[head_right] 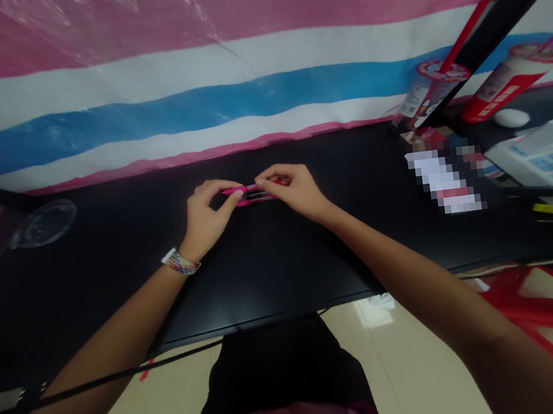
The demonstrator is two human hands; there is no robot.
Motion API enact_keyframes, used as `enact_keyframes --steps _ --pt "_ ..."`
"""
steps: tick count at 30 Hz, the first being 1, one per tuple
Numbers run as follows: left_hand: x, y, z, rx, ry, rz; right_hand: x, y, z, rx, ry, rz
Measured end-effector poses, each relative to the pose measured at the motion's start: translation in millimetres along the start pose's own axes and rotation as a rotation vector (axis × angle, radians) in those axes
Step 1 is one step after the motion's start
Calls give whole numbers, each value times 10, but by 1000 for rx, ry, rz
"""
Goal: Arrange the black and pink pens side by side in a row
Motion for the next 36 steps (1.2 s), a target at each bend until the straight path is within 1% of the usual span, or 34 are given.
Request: enact_keyframes --steps 3,5,7,10,12,14,16,18,21,24,26,29,31,34,36 --pt "-46 49 22 -12 -56 -41 -82 -123 53 142 -32 214" --pt "-65 72 34 -9 -69 -67 -98 -162 70 188 -28 310" --pt "-78 86 39 -1 -78 -77 -98 -177 78 201 -19 343" --pt "-78 111 33 -13 -74 -57 -98 -196 85 182 -28 336" --pt "-60 153 28 -58 -48 -68 -91 -212 92 158 -24 317" --pt "-50 208 29 -114 -32 -126 -77 -228 100 140 -5 303" --pt "-65 256 43 -143 -46 -206 -79 -243 108 129 1 300" --pt "-94 282 71 -130 -70 -256 -107 -255 117 124 -24 304" --pt "-109 328 110 -131 -65 -250 -143 -264 125 128 -56 305" --pt "-106 386 126 -178 -55 -269 -139 -268 120 145 -48 303" --pt "-109 395 132 -170 -56 -310 -139 -269 116 150 -51 310" --pt "-100 403 140 -142 -35 -300 -150 -276 116 149 -64 315" --pt "-96 429 144 -144 -34 -309 -158 -287 119 151 -70 309" --pt "-108 462 150 -148 -61 -356 -168 -296 125 150 -80 310" --pt "-106 471 152 -159 -53 -322 -170 -295 128 150 -84 314"
Point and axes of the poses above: each hand's wrist, its own z-axis towards the middle knuckle, its own x-axis out of the palm, y = z × x, the point moved 7 cm from there along z, towards the middle knuckle
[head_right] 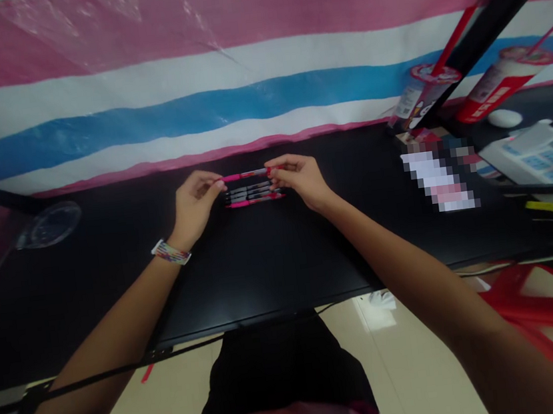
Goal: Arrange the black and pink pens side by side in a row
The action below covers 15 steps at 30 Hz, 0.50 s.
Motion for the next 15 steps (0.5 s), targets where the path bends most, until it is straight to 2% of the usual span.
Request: enact_keyframes --steps 6,10,15 --pt "-9 -5 -3 -23 -5 -19 10 8 -1 6 -2 4" --pt "-41 -8 5 0 -34 52 -9 19 8 -8 -10 -15" --pt "-128 47 21 -9 -118 26 -107 67 42 -76 -106 -25"
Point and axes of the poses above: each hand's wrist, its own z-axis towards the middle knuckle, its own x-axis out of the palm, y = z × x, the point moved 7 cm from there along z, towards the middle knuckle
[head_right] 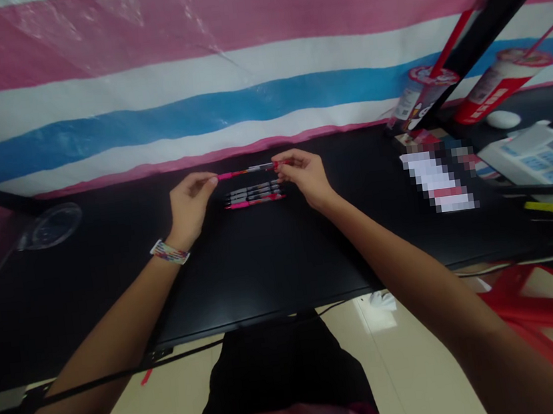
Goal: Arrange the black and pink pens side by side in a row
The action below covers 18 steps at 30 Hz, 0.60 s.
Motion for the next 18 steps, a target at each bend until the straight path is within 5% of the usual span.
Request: enact_keyframes --steps 8,14,18 --pt "-5 47 -3 -36 -1 -67 -99 15 48 -59 -102 -38" --pt "108 -28 -31 40 130 117 101 -14 -20 -57 113 -109" --pt "117 -47 -33 118 140 171 117 -41 -48 -16 116 -91"
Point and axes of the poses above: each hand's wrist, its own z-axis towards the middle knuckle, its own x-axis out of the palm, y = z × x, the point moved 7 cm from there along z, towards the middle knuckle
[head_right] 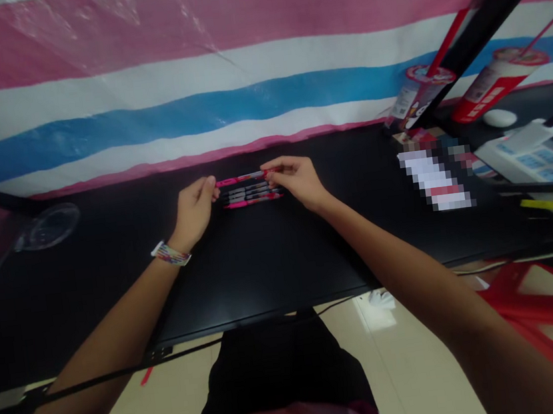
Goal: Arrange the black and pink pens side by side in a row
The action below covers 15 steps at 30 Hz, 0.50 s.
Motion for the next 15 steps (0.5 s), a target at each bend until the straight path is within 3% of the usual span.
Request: enact_keyframes --steps 4,7,13,15 --pt "29 15 7 45 17 -144 -27 -58 1 92 -34 111" --pt "52 95 10 -18 17 -212 -19 -70 -1 115 -30 137" --pt "1 80 14 63 -32 -182 19 -65 -13 118 -6 145" --pt "6 83 12 24 -17 -180 24 -63 -12 114 -4 148"
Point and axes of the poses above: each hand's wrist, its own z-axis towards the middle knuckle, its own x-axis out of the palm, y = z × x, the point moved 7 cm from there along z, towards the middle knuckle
